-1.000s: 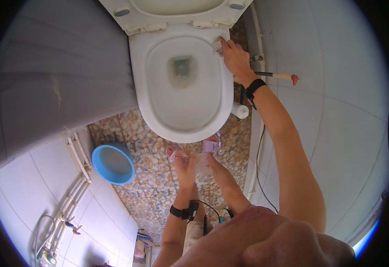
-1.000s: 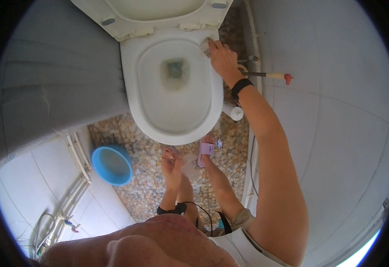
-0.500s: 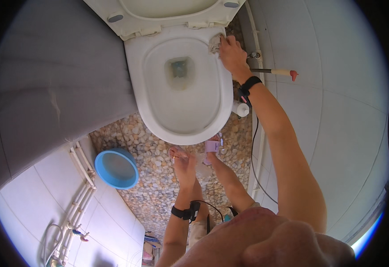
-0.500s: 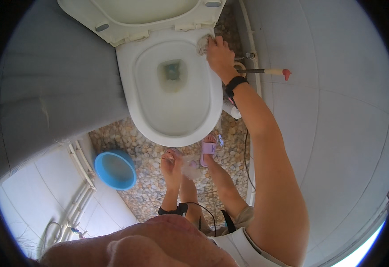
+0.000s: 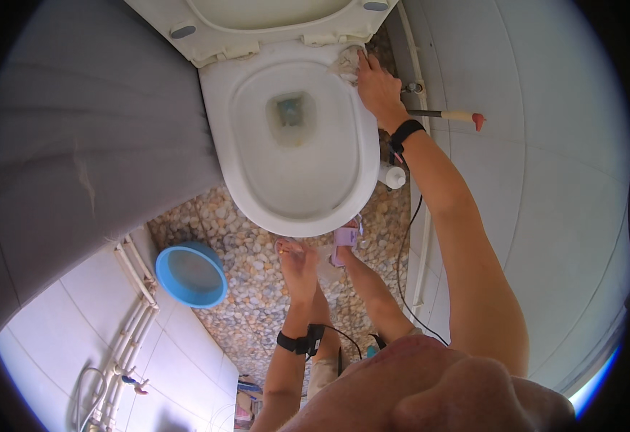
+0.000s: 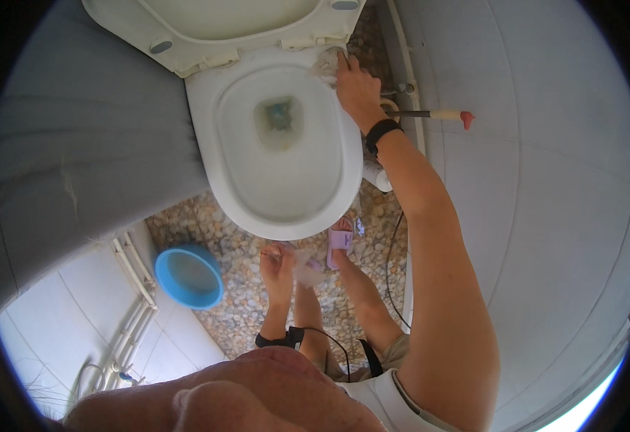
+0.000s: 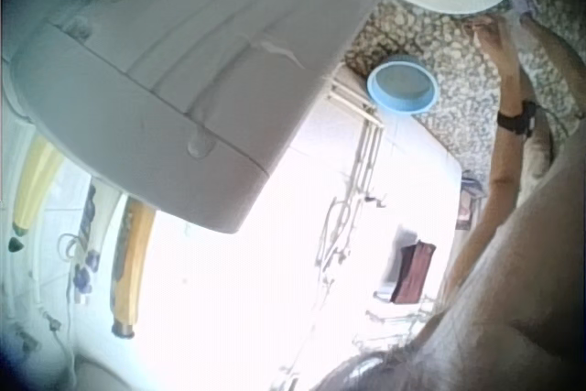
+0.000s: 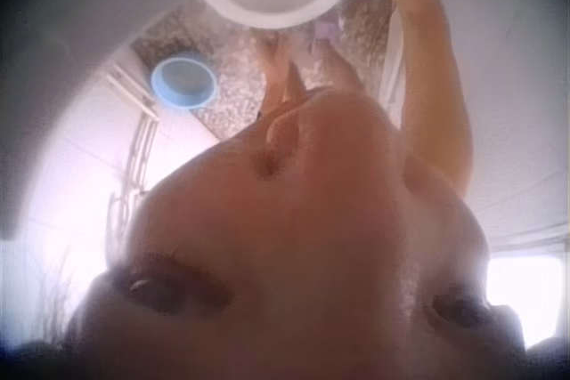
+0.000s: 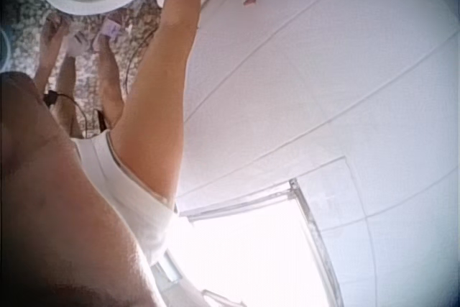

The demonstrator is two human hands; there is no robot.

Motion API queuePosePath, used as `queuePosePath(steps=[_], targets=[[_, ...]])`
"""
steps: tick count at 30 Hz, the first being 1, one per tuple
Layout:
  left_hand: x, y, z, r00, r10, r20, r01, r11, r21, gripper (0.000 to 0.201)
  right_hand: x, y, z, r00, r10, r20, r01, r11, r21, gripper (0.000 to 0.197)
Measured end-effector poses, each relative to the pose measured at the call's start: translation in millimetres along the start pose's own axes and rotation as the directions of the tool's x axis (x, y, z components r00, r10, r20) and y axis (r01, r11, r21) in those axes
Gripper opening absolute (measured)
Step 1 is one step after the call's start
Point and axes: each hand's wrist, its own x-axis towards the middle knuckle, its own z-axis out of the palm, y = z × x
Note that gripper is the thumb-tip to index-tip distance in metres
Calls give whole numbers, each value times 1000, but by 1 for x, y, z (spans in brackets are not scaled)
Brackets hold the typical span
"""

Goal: The person wipes the exterior and rim of a toilet with a cloth, rinses the cloth in a blue bucket of water, and applies a liquid cleaner to the toilet bowl.

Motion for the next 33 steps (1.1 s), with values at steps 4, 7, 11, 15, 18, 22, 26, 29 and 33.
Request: queuePosePath(steps=[4,7,11,15,18,22,26,29,33], targets=[[3,-9,2,1000,28,13,-28,999,42,18,30,7,12,1000,-12,-3,11,987,-162,44],[0,-6,6,999,-31,43,27,996,90,16,31,8,4,999,-42,13,44,986,-163,51],[-8,4,13,998,-61,27,59,993,100,24,-10,1,-7,990,-97,106,114,979,-169,60],[-7,9,19,998,-33,49,30,998,57,23,9,9,-5,989,-132,60,142,967,-211,55],[-3,11,24,996,-53,66,51,998,27,23,44,10,4,990,-93,105,126,923,-364,52],[-7,7,23,999,-42,23,40,995,90,24,4,2,2,988,-98,119,122,969,-215,61],[-10,6,24,995,-31,92,36,998,-60,25,13,3,1,991,-44,127,64,984,-166,65],[-7,8,19,993,-88,73,83,995,60,25,25,-4,10,998,8,67,1,990,-138,65],[-7,-9,8,992,-83,92,73,991,115,25,25,-9,25,1000,12,-25,-16,990,-141,66]])
